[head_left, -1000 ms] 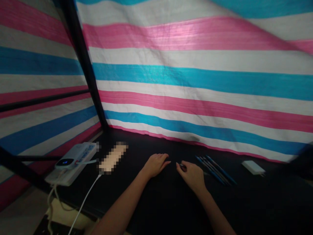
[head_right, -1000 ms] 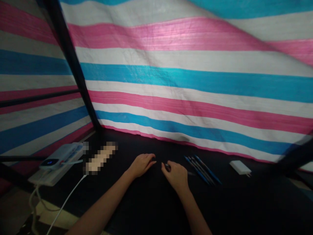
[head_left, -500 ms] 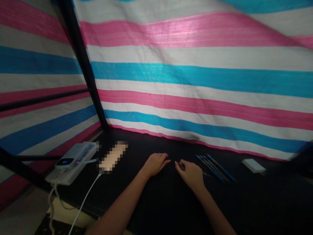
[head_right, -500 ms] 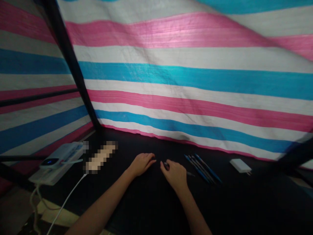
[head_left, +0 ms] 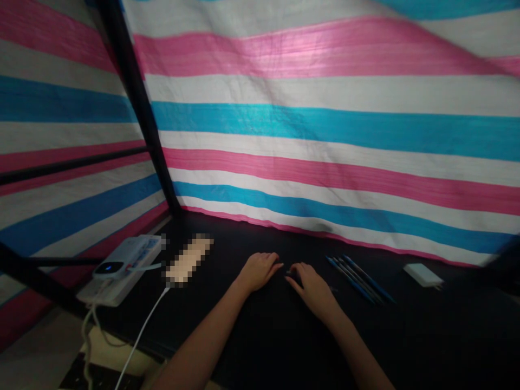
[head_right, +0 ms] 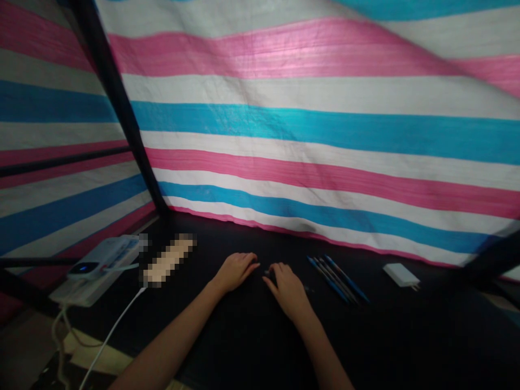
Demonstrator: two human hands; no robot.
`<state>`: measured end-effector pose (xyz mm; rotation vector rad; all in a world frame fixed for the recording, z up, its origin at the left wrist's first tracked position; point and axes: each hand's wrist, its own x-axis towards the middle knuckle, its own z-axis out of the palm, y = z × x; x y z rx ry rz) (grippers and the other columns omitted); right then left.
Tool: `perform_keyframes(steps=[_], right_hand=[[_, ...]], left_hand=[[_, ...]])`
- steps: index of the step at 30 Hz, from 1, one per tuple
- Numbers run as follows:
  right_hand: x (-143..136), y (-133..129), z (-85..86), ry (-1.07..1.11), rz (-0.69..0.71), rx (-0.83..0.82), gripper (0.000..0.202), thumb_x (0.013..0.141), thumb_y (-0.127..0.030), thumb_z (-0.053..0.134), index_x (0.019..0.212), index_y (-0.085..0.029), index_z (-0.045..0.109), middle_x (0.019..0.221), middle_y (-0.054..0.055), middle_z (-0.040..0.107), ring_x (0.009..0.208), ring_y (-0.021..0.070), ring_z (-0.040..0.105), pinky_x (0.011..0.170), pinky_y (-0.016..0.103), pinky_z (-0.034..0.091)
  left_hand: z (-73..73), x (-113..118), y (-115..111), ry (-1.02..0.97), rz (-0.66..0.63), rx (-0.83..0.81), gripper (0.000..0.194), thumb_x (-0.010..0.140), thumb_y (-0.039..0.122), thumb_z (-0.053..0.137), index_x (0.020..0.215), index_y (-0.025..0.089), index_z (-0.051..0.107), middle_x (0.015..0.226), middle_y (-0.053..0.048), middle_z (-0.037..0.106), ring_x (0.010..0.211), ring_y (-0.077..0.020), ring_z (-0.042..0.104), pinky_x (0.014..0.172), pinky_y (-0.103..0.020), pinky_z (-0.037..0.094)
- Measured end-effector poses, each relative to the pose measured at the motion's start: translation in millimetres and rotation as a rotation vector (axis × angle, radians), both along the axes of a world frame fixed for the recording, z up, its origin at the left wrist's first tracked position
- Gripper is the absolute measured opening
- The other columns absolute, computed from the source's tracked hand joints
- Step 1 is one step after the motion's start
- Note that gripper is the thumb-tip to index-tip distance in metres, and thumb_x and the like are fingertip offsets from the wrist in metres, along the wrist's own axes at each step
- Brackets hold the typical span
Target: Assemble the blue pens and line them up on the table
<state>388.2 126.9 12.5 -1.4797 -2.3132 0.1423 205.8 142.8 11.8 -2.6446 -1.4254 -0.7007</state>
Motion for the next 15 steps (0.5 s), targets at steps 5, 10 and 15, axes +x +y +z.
perform_keyframes(steps=[5,10,15], right_hand=[[16,5,10.5,-0.168,-0.172,0.151,0.017,0.086,-0.027,0.041,0.092,-0.020,0.055,0.089,0.005,0.058,0.085,0.0196,0.052,0.070,0.030,0.037],[52,4,18.8,-0.401,-0.658,0.177,0.017,0.081,-0.024,0.049,0.093,-0.014,0.056,0.092,0.012,0.056,0.089,0.0268,0.050,0.067,0.036,0.036],[73,2,11.2,-0.449,-0.782,0.003,0.018,0.081,-0.022,0.048,0.091,-0.011,0.058,0.091,0.013,0.057,0.085,0.0262,0.053,0.064,0.035,0.035]], left_hand=[[1.4,-1,1,-0.008,0.043,0.015,0.022,0.092,0.033,0.033,0.091,0.017,0.048,0.082,-0.002,0.061,0.075,-0.0153,0.058,0.067,-0.027,0.041],[0.4,-1,2,-0.010,0.043,0.009,0.024,0.092,0.034,0.032,0.091,0.017,0.049,0.081,-0.002,0.060,0.075,-0.0154,0.058,0.069,-0.027,0.042],[-1.0,-1,2,-0.010,0.035,0.013,0.024,0.092,0.034,0.032,0.091,0.017,0.049,0.081,-0.003,0.060,0.076,-0.0159,0.058,0.070,-0.028,0.043]])
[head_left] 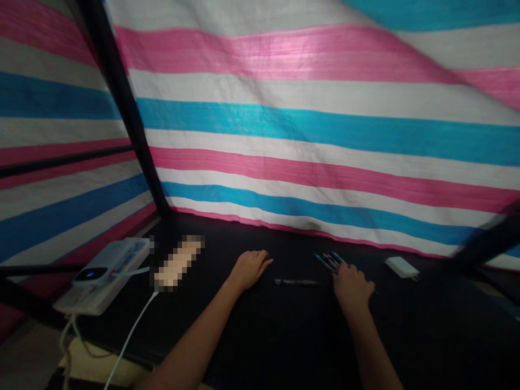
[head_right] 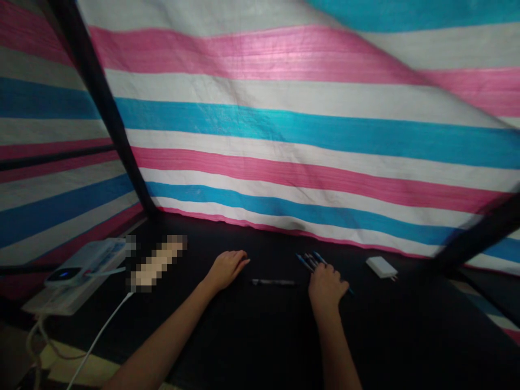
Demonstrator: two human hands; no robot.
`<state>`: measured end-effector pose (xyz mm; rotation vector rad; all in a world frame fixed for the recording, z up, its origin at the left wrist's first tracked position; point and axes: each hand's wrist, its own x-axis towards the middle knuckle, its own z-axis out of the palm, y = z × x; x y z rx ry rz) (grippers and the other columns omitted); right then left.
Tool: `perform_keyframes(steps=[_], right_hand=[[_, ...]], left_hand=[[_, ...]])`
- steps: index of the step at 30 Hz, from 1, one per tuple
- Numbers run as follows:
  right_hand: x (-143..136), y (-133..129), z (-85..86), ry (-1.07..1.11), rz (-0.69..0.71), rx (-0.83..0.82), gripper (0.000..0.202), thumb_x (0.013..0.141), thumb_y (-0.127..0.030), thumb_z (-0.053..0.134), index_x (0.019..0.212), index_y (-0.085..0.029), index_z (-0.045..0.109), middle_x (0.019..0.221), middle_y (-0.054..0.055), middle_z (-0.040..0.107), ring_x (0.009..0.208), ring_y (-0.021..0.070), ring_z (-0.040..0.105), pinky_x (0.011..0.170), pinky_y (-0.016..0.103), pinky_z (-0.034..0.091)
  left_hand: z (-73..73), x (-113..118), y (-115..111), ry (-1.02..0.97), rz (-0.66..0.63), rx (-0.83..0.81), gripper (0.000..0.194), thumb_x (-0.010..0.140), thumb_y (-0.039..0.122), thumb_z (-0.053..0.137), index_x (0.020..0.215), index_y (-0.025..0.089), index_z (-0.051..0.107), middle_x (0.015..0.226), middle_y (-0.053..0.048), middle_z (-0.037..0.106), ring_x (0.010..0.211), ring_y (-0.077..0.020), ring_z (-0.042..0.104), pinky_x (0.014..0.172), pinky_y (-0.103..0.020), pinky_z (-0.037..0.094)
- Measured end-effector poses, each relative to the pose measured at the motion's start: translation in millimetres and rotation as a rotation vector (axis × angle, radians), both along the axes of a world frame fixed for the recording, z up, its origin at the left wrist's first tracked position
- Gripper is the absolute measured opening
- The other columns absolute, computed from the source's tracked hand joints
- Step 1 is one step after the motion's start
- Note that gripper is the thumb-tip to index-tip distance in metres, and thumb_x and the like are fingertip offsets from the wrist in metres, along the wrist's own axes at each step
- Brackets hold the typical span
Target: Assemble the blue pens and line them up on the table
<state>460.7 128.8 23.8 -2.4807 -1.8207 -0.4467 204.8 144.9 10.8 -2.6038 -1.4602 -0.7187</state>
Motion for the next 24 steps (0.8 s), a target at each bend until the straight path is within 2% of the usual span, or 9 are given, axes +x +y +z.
perform_keyframes(steps=[4,7,10,11,14,16,18,21,24], right_hand=[[-4,3,-0.8,-0.046,0.092,0.059,0.019,0.083,-0.021,0.043,0.084,-0.012,0.059,0.090,0.014,0.058,0.087,0.0276,0.052,0.067,0.037,0.033],[-16,7,0.6,-0.011,0.220,0.123,0.020,0.086,-0.020,0.039,0.089,-0.013,0.057,0.085,0.012,0.060,0.084,0.0250,0.053,0.072,0.038,0.031],[-36,7,1.4,0.155,0.483,0.054,0.020,0.087,-0.022,0.038,0.093,-0.017,0.056,0.076,0.007,0.061,0.077,0.0206,0.055,0.074,0.035,0.033],[-43,5,1.7,0.222,0.596,0.037,0.019,0.087,-0.023,0.039,0.092,-0.019,0.056,0.080,0.006,0.061,0.078,0.0200,0.055,0.074,0.034,0.034],[-62,-2,3.7,0.477,0.817,0.058,0.019,0.086,-0.027,0.039,0.092,-0.021,0.056,0.090,0.006,0.061,0.085,0.0189,0.053,0.075,0.031,0.038],[-68,-5,5.7,0.606,0.854,0.055,0.020,0.086,-0.029,0.039,0.094,-0.021,0.057,0.093,0.005,0.061,0.088,0.0185,0.053,0.077,0.030,0.039],[-67,-6,7.6,0.671,0.809,-0.012,0.024,0.086,-0.032,0.038,0.093,-0.022,0.059,0.091,0.004,0.062,0.086,0.0183,0.055,0.075,0.029,0.040],[-62,-3,7.9,0.696,0.748,-0.178,0.031,0.087,-0.037,0.035,0.087,-0.023,0.062,0.080,0.001,0.065,0.075,0.0171,0.059,0.067,0.027,0.042],[-59,0,4.7,0.676,0.757,-0.111,0.029,0.085,-0.037,0.040,0.092,-0.023,0.064,0.090,0.002,0.067,0.082,0.0174,0.059,0.074,0.028,0.042]], left_hand=[[0.5,0,0,-0.014,-0.014,0.005,0.022,0.092,0.032,0.033,0.092,0.017,0.049,0.083,-0.002,0.060,0.077,-0.0156,0.058,0.070,-0.028,0.044],[2.1,0,-1,-0.022,-0.040,0.066,0.021,0.091,0.033,0.037,0.099,0.017,0.048,0.096,-0.005,0.058,0.086,-0.0158,0.056,0.073,-0.027,0.044],[2.5,2,-3,0.040,-0.102,0.198,0.032,0.088,0.037,0.041,0.114,0.017,0.042,0.116,-0.009,0.051,0.106,-0.0190,0.048,0.085,-0.032,0.040],[2.2,3,-4,0.071,-0.135,0.237,0.035,0.088,0.037,0.041,0.118,0.018,0.039,0.120,-0.009,0.049,0.112,-0.0196,0.044,0.089,-0.033,0.037],[0.4,4,-4,0.145,-0.217,0.277,0.029,0.090,0.031,0.039,0.116,0.019,0.042,0.115,-0.006,0.053,0.111,-0.0176,0.044,0.095,-0.035,0.030],[-0.5,4,-3,0.176,-0.217,0.245,0.019,0.091,0.026,0.036,0.104,0.019,0.049,0.096,-0.004,0.059,0.096,-0.0158,0.052,0.090,-0.033,0.033],[-0.7,3,-2,0.195,-0.178,0.211,0.019,0.092,0.024,0.034,0.092,0.018,0.051,0.081,-0.002,0.058,0.082,-0.0156,0.053,0.080,-0.032,0.036],[0.0,3,-3,0.204,-0.130,0.175,0.020,0.092,0.025,0.033,0.084,0.017,0.051,0.079,-0.003,0.056,0.079,-0.0175,0.052,0.071,-0.031,0.036],[0.4,4,-5,0.187,-0.111,0.085,0.020,0.091,0.026,0.035,0.081,0.018,0.049,0.076,-0.002,0.057,0.073,-0.0172,0.053,0.067,-0.030,0.036]])
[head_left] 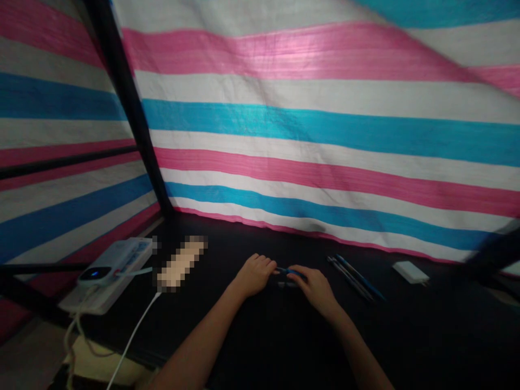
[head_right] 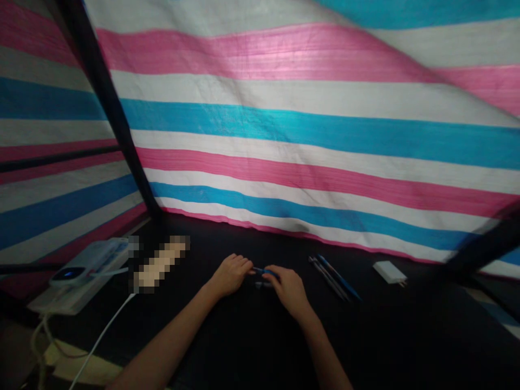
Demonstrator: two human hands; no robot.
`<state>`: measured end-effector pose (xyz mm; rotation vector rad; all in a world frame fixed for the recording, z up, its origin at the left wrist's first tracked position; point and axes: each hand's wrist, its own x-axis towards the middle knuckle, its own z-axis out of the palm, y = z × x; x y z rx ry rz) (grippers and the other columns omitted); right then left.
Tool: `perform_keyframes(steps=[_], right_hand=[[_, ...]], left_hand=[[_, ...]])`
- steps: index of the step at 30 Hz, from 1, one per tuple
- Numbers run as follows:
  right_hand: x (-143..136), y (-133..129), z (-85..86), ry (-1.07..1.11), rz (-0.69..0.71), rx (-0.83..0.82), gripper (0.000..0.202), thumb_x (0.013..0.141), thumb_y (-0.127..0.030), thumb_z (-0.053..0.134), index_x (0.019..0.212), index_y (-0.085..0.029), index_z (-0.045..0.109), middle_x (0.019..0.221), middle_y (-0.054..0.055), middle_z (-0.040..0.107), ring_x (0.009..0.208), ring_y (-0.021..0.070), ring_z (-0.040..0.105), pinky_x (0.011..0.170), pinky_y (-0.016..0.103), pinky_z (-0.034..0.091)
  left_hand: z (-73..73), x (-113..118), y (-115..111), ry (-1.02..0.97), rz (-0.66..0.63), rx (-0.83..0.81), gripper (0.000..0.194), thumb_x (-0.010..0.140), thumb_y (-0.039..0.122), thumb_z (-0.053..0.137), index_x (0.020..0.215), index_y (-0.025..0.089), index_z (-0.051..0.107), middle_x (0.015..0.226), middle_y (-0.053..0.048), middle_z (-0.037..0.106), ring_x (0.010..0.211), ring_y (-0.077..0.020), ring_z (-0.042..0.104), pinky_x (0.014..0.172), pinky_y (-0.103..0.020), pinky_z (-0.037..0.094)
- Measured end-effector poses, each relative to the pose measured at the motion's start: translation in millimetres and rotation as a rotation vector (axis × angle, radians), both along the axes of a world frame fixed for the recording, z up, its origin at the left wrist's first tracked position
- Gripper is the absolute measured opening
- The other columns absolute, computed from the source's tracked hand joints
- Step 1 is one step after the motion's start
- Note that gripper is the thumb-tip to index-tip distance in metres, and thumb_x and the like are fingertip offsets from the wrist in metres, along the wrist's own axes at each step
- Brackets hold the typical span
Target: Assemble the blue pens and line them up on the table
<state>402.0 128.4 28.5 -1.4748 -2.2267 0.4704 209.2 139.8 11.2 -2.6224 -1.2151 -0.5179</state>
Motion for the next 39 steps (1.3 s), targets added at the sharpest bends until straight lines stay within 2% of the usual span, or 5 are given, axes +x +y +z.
perform_keyframes(steps=[4,19,23,28,39], right_hand=[[0,0,-2.1,-0.016,-0.030,0.194,0.026,0.083,-0.035,0.046,0.096,-0.022,0.064,0.094,0.005,0.065,0.090,0.0192,0.056,0.079,0.030,0.041],[-3,3,-6.6,0.240,0.037,-0.140,0.025,0.085,-0.036,0.036,0.095,-0.021,0.053,0.076,0.000,0.063,0.068,0.0147,0.058,0.069,0.028,0.042],[-4,4,-10.6,0.285,0.040,-0.041,0.028,0.077,-0.032,0.049,0.103,-0.021,0.051,0.099,0.003,0.060,0.088,0.0169,0.056,0.080,0.030,0.041],[-3,4,-8.7,0.199,0.048,-0.146,0.030,0.085,-0.035,0.035,0.102,-0.024,0.057,0.080,0.001,0.064,0.077,0.0167,0.059,0.074,0.031,0.042],[-1,6,-5.0,0.161,0.056,-0.054,0.027,0.080,-0.034,0.046,0.101,-0.024,0.060,0.088,0.002,0.065,0.084,0.0180,0.058,0.077,0.031,0.040]], left_hand=[[0.8,0,-1,-0.035,0.029,-0.091,0.021,0.092,0.028,0.033,0.082,0.018,0.048,0.072,0.000,0.059,0.067,-0.0156,0.054,0.065,-0.028,0.036],[0.7,-1,0,0.011,-0.027,-0.048,0.021,0.092,0.029,0.035,0.082,0.017,0.049,0.079,-0.003,0.057,0.075,-0.0160,0.053,0.067,-0.029,0.036],[-0.9,0,2,0.000,-0.005,-0.046,0.019,0.091,0.028,0.037,0.081,0.017,0.049,0.078,-0.002,0.057,0.074,-0.0161,0.053,0.067,-0.029,0.036],[-1.4,1,2,0.022,-0.041,-0.033,0.018,0.091,0.028,0.039,0.081,0.017,0.049,0.078,-0.002,0.057,0.076,-0.0163,0.054,0.067,-0.029,0.035],[-2.4,1,3,0.035,-0.045,-0.029,0.017,0.091,0.027,0.039,0.082,0.016,0.050,0.078,-0.002,0.058,0.077,-0.0163,0.055,0.067,-0.029,0.036]])
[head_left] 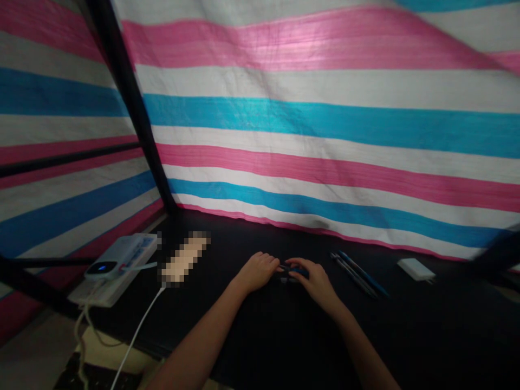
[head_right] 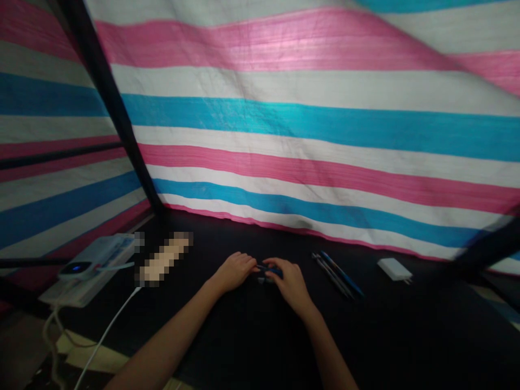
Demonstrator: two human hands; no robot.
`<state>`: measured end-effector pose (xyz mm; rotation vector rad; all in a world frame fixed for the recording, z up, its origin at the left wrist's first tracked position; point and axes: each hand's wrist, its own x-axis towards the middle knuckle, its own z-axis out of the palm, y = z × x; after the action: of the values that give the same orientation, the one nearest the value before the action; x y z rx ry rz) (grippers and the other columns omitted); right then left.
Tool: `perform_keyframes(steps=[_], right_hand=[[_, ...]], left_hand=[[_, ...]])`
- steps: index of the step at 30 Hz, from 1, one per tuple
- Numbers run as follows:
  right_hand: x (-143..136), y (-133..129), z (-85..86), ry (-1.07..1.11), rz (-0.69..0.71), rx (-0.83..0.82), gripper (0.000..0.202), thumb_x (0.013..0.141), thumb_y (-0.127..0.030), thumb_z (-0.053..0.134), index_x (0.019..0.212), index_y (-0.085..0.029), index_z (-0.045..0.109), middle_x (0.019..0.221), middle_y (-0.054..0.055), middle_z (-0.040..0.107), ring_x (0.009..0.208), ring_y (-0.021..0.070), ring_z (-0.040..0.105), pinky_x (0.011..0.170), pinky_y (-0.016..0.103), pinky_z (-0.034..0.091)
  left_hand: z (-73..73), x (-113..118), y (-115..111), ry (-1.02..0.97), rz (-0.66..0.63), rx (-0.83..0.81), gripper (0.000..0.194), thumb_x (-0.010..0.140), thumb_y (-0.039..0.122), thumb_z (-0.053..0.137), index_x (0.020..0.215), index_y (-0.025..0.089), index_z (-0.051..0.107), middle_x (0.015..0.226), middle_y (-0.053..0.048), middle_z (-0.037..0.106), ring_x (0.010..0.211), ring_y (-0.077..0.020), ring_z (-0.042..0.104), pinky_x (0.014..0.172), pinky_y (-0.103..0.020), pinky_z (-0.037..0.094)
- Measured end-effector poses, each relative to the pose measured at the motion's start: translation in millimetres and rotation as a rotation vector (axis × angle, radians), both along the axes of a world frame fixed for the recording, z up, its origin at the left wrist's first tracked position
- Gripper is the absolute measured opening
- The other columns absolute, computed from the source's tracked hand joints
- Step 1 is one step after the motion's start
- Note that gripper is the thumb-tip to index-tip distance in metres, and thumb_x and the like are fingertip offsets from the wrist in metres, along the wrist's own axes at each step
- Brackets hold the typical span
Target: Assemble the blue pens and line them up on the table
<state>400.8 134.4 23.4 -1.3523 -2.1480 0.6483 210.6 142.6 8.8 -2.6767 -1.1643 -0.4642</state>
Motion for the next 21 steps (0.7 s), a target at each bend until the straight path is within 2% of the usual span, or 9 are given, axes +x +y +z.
perform_keyframes(steps=[2,6,8,10,12,15,17,21], right_hand=[[0,0,0.2,0.003,-0.016,0.046,0.032,0.077,-0.034,0.050,0.107,-0.024,0.057,0.096,0.002,0.064,0.092,0.0190,0.056,0.080,0.032,0.039],[0,1,0.0,0.008,0.019,-0.055,0.031,0.084,-0.036,0.038,0.102,-0.023,0.060,0.080,0.001,0.066,0.079,0.0170,0.060,0.077,0.031,0.041],[1,2,-0.9,-0.001,0.016,-0.001,0.026,0.082,-0.033,0.044,0.098,-0.024,0.062,0.085,0.001,0.065,0.084,0.0175,0.059,0.079,0.031,0.041],[2,3,-2.5,0.025,0.001,0.055,0.028,0.078,-0.030,0.050,0.103,-0.024,0.060,0.094,0.002,0.063,0.092,0.0178,0.056,0.081,0.031,0.040],[2,3,-4.2,0.063,0.011,0.021,0.030,0.079,-0.030,0.048,0.106,-0.023,0.058,0.095,0.002,0.063,0.090,0.0171,0.057,0.080,0.030,0.041],[1,2,-5.4,0.053,0.050,-0.018,0.027,0.083,-0.029,0.042,0.100,-0.021,0.061,0.093,0.003,0.064,0.086,0.0159,0.058,0.078,0.028,0.042],[3,2,-4.7,-0.022,0.032,0.038,0.025,0.083,-0.027,0.042,0.095,-0.022,0.064,0.093,0.002,0.065,0.086,0.0163,0.058,0.078,0.029,0.041],[15,7,-2.2,-0.157,-0.099,0.178,0.024,0.083,-0.024,0.042,0.091,-0.022,0.065,0.092,0.003,0.065,0.088,0.0184,0.057,0.079,0.031,0.039]], left_hand=[[0.0,0,0,-0.009,0.012,0.002,0.017,0.091,0.027,0.039,0.083,0.016,0.050,0.078,-0.002,0.058,0.077,-0.0163,0.055,0.067,-0.029,0.036],[-0.4,-1,0,-0.015,0.004,0.013,0.018,0.091,0.028,0.039,0.082,0.017,0.049,0.078,-0.001,0.058,0.076,-0.0163,0.055,0.067,-0.029,0.035],[-0.5,-1,0,-0.014,-0.001,0.015,0.018,0.091,0.028,0.039,0.081,0.017,0.049,0.077,-0.001,0.058,0.075,-0.0163,0.055,0.066,-0.028,0.035],[-0.4,-1,0,-0.020,0.006,0.014,0.018,0.091,0.027,0.039,0.081,0.016,0.049,0.077,-0.001,0.058,0.075,-0.0162,0.054,0.065,-0.028,0.035],[-0.5,-1,0,-0.020,0.006,0.011,0.018,0.091,0.028,0.039,0.081,0.017,0.049,0.077,-0.001,0.058,0.075,-0.0160,0.054,0.065,-0.028,0.035],[-1.9,0,1,-0.007,-0.001,0.003,0.019,0.091,0.028,0.038,0.081,0.017,0.049,0.077,-0.001,0.058,0.075,-0.0161,0.055,0.066,-0.028,0.035],[-3.1,-1,2,-0.006,0.026,-0.012,0.019,0.091,0.029,0.038,0.082,0.017,0.049,0.077,-0.001,0.059,0.075,-0.0162,0.055,0.067,-0.028,0.035],[-1.8,-4,5,-0.047,0.160,-0.033,0.020,0.092,0.029,0.036,0.083,0.017,0.050,0.077,-0.002,0.059,0.075,-0.0171,0.055,0.068,-0.029,0.036]])
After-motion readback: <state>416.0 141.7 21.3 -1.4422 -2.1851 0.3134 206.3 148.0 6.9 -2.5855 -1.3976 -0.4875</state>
